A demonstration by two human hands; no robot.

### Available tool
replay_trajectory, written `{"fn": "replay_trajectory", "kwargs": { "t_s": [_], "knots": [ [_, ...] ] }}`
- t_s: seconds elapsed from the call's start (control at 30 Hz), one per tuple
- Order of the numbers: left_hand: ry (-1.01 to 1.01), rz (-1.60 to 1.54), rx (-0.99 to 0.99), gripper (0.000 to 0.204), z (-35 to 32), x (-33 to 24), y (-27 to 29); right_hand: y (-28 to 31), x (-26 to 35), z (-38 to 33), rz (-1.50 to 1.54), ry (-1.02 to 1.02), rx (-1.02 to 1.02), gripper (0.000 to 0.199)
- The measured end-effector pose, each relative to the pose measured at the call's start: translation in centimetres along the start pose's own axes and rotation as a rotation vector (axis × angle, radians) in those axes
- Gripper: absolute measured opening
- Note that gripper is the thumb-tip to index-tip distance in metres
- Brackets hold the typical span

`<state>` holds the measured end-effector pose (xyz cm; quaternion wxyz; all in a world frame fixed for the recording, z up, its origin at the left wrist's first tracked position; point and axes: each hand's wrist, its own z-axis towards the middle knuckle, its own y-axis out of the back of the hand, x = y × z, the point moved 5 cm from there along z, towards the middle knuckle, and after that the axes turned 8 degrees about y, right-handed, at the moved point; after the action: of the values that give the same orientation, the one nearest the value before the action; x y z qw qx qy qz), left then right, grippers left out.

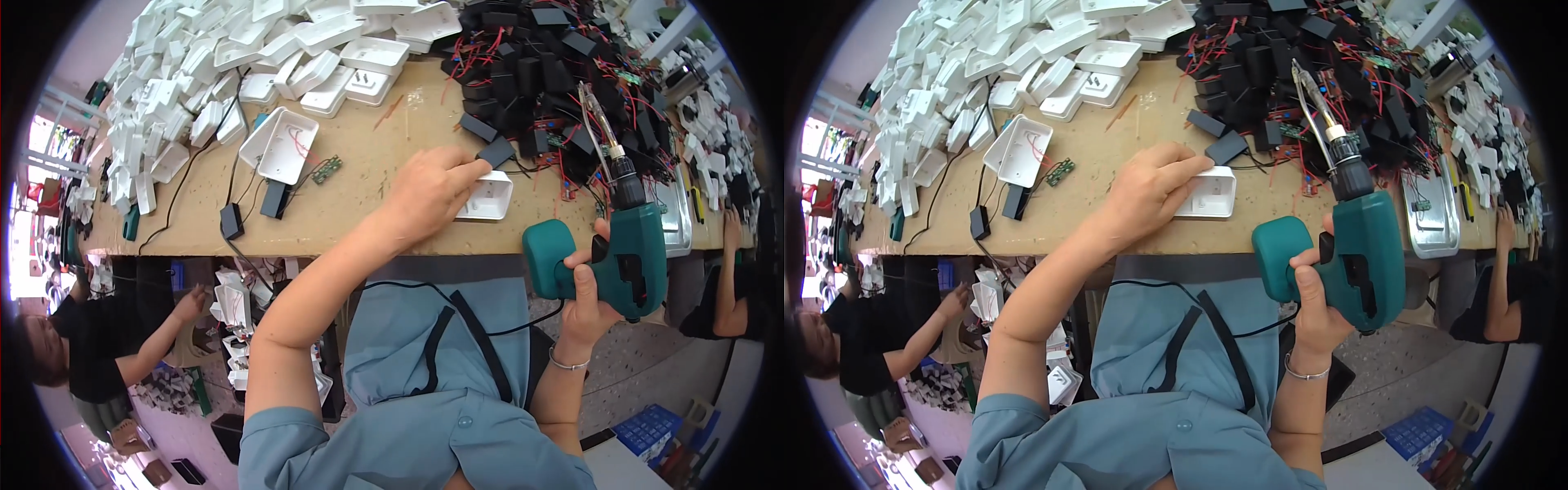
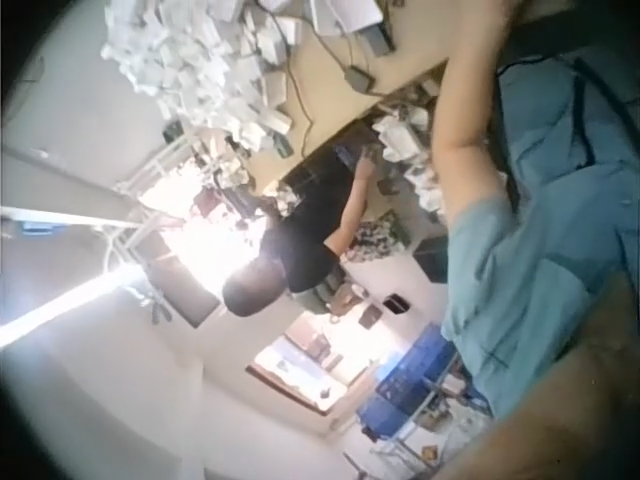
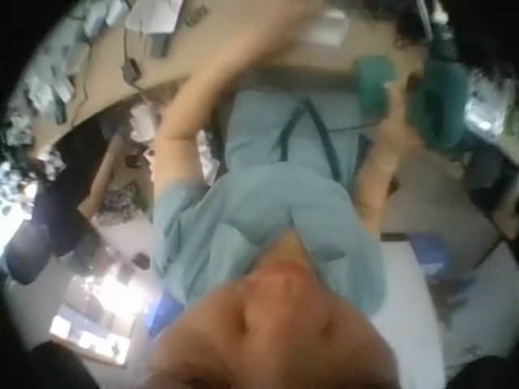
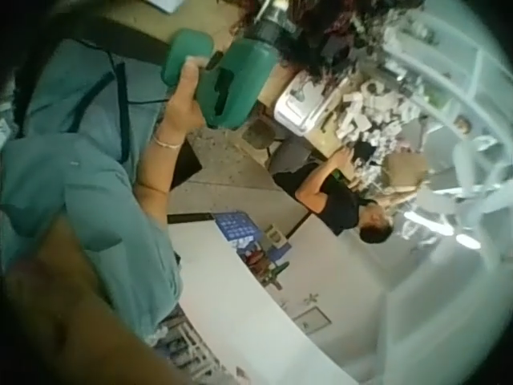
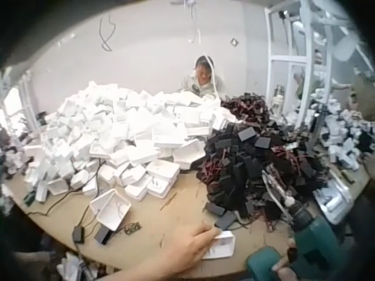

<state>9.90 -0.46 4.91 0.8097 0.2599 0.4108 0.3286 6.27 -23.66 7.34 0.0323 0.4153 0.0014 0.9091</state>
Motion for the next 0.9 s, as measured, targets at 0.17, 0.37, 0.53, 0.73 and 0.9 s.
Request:
{"fn": "replay_trajectory", "kwargs": {
  "t_s": [0.17, 0.37, 0.53, 0.73, 0.9],
  "knots": [
    [0.004, -0.070, -0.025, 0.028, 0.8, -0.1, 0.0, 1.9, -0.4, -0.5, -0.001, -0.008, -0.035, 0.052],
    [0.006, -0.047, -0.114, 0.029, 4.7, -0.8, 1.2, 3.9, 0.3, -1.1, -0.035, 0.043, -0.067, 0.053],
    [0.096, 0.152, 0.069, 0.038, 9.2, -3.8, -2.6, 3.4, -0.6, -1.8, -0.003, -0.087, -0.041, 0.053],
    [0.227, 0.366, 0.324, 0.031, 10.6, -3.7, -6.3, 2.1, -1.1, -0.8, 0.071, -0.164, -0.029, 0.045],
    [0.492, -0.287, 0.196, 0.028, 12.4, 1.0, -3.7, 1.0, -4.1, 0.4, 0.150, -0.215, -0.113, 0.021]
  ]
}}
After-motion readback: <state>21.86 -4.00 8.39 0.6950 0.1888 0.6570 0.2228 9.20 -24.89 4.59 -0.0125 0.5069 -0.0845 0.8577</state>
